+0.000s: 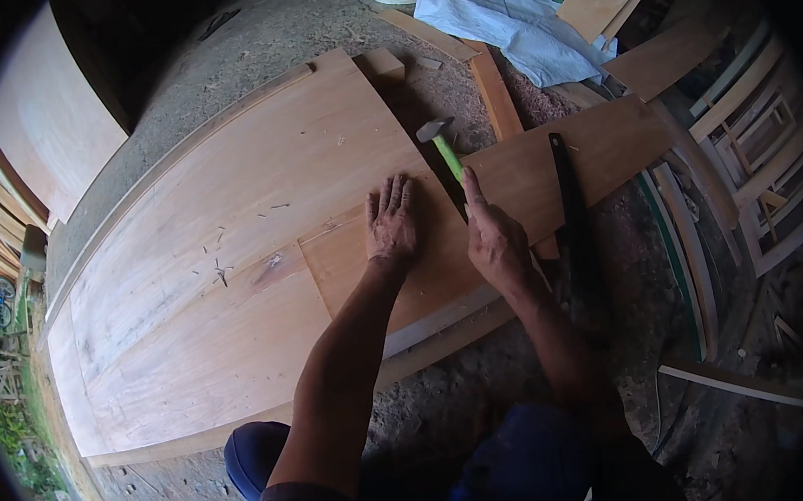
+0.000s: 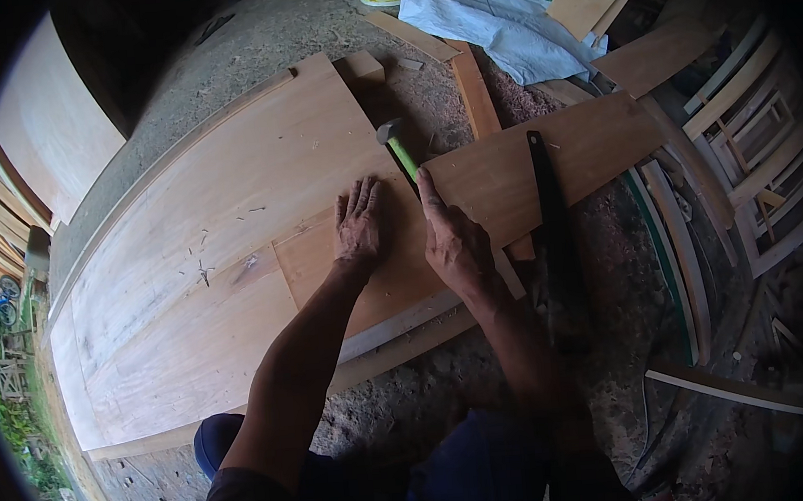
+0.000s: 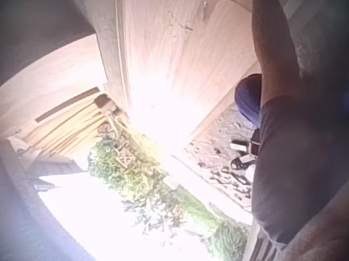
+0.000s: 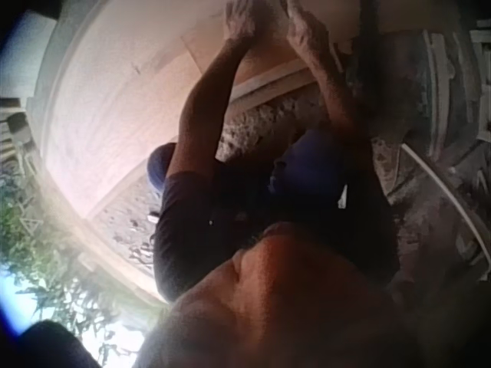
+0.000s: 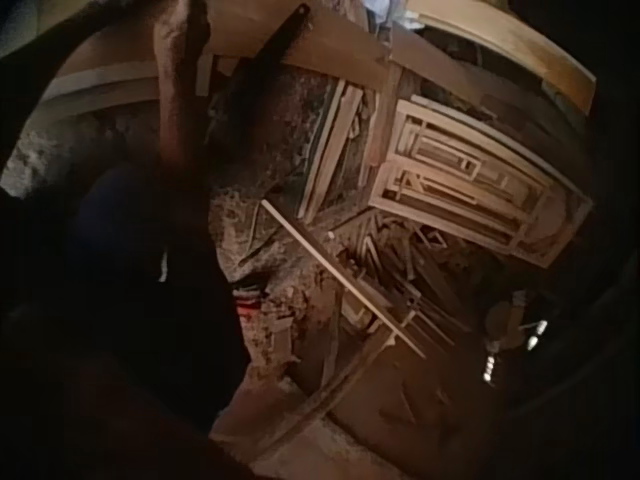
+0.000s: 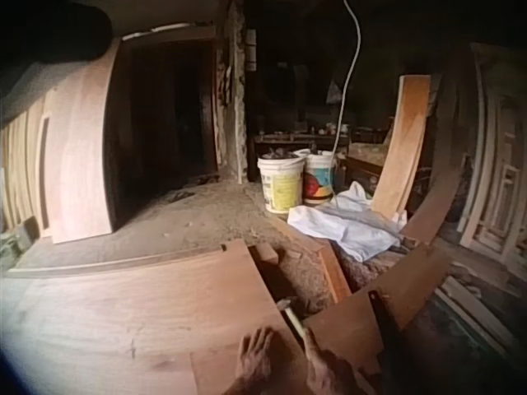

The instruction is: The person hammers nails into a large wooden panel to attach smaller wooden pieces. They use a hammer and a hand saw to cut and fit the pieces, then continue nailing them in place.

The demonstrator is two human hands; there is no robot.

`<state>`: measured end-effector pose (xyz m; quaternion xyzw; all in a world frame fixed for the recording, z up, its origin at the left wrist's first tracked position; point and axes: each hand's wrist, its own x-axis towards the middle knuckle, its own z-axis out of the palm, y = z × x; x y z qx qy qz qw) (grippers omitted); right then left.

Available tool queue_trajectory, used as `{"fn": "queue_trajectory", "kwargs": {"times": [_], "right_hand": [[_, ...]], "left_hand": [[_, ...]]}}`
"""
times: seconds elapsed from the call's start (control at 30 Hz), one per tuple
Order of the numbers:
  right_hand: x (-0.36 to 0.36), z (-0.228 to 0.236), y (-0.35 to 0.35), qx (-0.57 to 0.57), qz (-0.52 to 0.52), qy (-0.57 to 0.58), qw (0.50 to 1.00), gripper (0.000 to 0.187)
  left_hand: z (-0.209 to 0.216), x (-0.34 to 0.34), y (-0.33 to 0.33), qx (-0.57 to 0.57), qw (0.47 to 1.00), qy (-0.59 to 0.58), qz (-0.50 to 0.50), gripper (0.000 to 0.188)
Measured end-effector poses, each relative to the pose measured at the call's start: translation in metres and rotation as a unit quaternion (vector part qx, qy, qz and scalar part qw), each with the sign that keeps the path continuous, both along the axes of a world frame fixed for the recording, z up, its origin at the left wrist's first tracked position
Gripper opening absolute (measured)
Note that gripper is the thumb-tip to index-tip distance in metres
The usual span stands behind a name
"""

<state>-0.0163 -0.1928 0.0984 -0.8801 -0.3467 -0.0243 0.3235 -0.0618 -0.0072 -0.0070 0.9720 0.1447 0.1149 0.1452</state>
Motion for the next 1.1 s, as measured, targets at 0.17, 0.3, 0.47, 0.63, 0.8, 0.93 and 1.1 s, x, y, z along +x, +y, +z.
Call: {"fn": "queue_trajectory", "kwargs": {"times": [0.17, 0.3, 0.47, 0.63, 0.8, 0.93, 1.1], "right_hand": [[0.004, -0.022, 0.01, -0.174, 0.041, 0.083, 0.98, 0.074], [0.0, -0.048, 0.0, -0.133, 0.003, 0.033, 0.991, 0.078], [-0.006, -0.06, 0.012, -0.106, 0.005, 0.035, 0.994, 0.075], [0.002, -0.069, 0.009, -0.073, 0.016, 0.062, 0.995, 0.071], [0.002, -0.066, 0.004, -0.066, 0.027, 0.059, 0.996, 0.067], [-0.007, -0.048, 0.012, -0.089, 0.006, 0.138, 0.986, 0.067], [0.001, -0.069, 0.004, -0.028, 0.019, 0.029, 0.999, 0.068]], "left_hand": [[-0.011, -0.011, 0.023, 0.03, 0.998, -0.055, 0.014, 0.061], [0.014, -0.031, 0.019, -0.125, 0.976, -0.155, 0.087, 0.045], [0.012, -0.112, 0.116, -0.189, 0.884, -0.226, 0.362, 0.018], [0.02, -0.137, 0.191, -0.181, 0.9, -0.169, 0.357, 0.024], [0.023, -0.112, 0.207, -0.132, 0.948, -0.105, 0.271, 0.023], [0.009, -0.11, 0.221, -0.024, 0.968, -0.082, 0.237, 0.02], [0.014, -0.1, 0.202, 0.004, 0.965, -0.055, 0.256, 0.021]]}}
